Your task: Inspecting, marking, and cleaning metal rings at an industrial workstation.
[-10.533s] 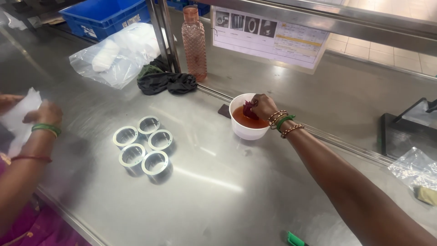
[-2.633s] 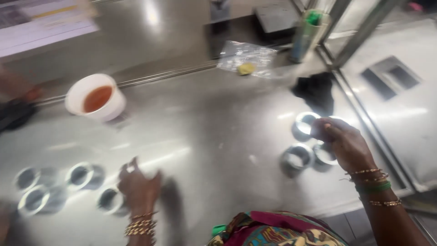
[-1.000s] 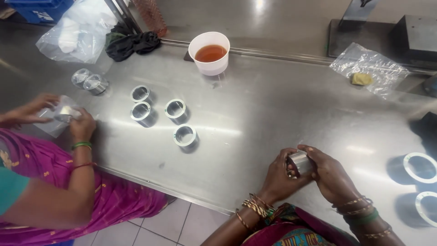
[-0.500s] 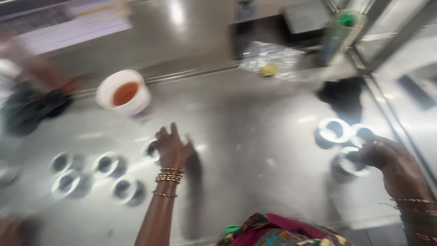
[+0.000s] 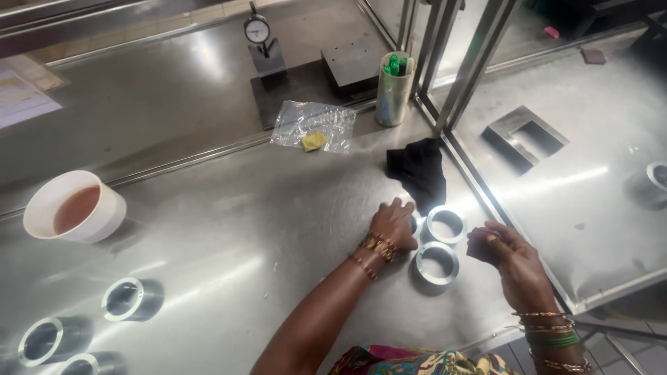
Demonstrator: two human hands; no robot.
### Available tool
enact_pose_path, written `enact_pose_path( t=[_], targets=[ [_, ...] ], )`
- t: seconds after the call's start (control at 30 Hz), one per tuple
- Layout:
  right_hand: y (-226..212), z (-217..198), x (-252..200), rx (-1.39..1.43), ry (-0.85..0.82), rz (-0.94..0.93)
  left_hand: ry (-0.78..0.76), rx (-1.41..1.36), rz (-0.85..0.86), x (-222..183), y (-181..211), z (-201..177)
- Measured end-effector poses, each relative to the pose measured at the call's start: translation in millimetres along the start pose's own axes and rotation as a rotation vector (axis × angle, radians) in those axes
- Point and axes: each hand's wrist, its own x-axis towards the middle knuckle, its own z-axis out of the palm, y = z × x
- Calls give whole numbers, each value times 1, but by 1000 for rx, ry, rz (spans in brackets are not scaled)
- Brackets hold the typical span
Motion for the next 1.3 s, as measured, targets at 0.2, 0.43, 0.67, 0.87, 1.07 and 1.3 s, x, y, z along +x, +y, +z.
enact_pose_path(
  t=[0.2, 0.43, 0.67, 0.87, 1.07, 1.3],
  targets=[
    [36, 63, 20, 104, -350, 76, 228, -498, 146, -89, -54, 29],
    [12, 197, -27, -80, -554, 461, 501, -130, 13, -204, -60, 20],
    [-7, 266, -80, -364, -637, 491, 554, -974, -444, -266, -124, 65],
    [10, 301, -105, -420, -690, 417, 936, -928, -63, -303, -102, 44],
    [39, 307, -106, -565, -773, -59, 611, -1862, -421, -320, -138, 31],
    [19, 165, -17, -356, -516, -253, 677, 41, -646, -379, -311, 70]
  ],
)
